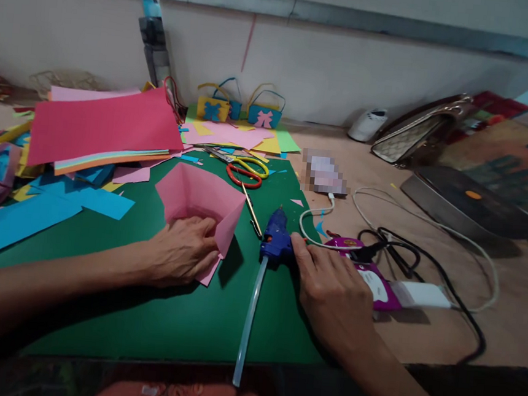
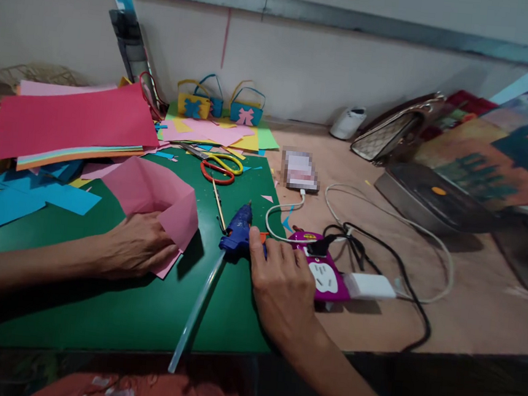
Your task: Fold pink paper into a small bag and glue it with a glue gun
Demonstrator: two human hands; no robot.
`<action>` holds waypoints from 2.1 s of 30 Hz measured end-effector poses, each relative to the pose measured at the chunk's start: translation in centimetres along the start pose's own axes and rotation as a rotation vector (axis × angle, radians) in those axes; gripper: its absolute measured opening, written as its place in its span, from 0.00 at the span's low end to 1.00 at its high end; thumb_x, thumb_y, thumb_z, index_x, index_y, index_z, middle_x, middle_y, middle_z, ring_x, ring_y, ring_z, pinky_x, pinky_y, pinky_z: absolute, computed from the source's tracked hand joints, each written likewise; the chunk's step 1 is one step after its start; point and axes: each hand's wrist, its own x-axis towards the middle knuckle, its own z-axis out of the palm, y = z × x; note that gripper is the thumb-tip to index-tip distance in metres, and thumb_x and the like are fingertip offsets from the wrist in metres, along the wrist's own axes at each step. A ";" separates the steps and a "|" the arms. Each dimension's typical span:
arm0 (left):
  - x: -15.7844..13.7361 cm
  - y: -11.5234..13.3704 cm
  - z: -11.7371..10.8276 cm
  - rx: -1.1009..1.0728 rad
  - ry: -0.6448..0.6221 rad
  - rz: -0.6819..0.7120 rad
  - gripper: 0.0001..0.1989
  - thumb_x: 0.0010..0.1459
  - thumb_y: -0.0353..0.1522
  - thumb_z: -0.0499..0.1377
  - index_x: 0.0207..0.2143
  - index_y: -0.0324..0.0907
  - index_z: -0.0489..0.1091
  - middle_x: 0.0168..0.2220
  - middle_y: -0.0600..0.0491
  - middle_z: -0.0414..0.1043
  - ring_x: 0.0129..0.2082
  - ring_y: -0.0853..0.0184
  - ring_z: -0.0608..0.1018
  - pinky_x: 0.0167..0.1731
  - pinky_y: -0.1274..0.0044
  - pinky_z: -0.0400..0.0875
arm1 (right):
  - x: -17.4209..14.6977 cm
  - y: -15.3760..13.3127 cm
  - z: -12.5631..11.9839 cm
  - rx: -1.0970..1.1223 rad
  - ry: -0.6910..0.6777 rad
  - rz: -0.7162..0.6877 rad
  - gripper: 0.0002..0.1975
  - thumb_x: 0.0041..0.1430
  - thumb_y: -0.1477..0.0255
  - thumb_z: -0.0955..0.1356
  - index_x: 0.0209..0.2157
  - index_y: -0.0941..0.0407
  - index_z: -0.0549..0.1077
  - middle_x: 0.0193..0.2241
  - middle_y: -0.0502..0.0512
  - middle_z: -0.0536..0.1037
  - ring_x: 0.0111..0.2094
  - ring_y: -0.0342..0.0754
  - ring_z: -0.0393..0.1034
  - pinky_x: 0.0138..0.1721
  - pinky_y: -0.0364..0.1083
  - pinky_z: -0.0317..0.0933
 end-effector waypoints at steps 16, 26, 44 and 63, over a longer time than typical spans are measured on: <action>-3.1 -0.5 -0.1 -0.177 0.020 0.020 0.15 0.62 0.34 0.43 0.45 0.38 0.63 0.43 0.44 0.63 0.41 0.61 0.65 0.38 0.70 0.66 | -0.2 0.1 0.6 0.044 0.076 0.002 0.19 0.58 0.82 0.59 0.50 0.62 0.67 0.31 0.58 0.74 0.31 0.48 0.65 0.32 0.45 0.55; -5.4 -1.0 1.1 -0.217 0.144 0.086 0.11 0.62 0.29 0.45 0.41 0.35 0.64 0.49 0.41 0.62 0.48 0.60 0.65 0.47 0.68 0.64 | -0.2 0.1 0.8 0.027 0.103 -0.015 0.18 0.57 0.82 0.60 0.49 0.63 0.67 0.31 0.57 0.74 0.31 0.49 0.65 0.33 0.46 0.54; -3.3 -0.5 0.4 -0.122 0.046 0.027 0.17 0.62 0.36 0.43 0.48 0.38 0.62 0.42 0.44 0.63 0.40 0.61 0.65 0.39 0.69 0.64 | -0.2 0.2 0.7 0.034 0.111 -0.021 0.18 0.57 0.81 0.60 0.50 0.63 0.66 0.28 0.56 0.73 0.29 0.50 0.66 0.31 0.46 0.56; -2.8 -1.9 1.7 -0.320 0.193 -0.063 0.14 0.59 0.36 0.49 0.44 0.39 0.66 0.40 0.47 0.67 0.38 0.64 0.70 0.33 0.74 0.66 | -2.6 2.0 -2.6 0.686 -0.282 0.067 0.15 0.56 0.65 0.59 0.32 0.50 0.75 0.25 0.54 0.77 0.18 0.47 0.67 0.18 0.44 0.57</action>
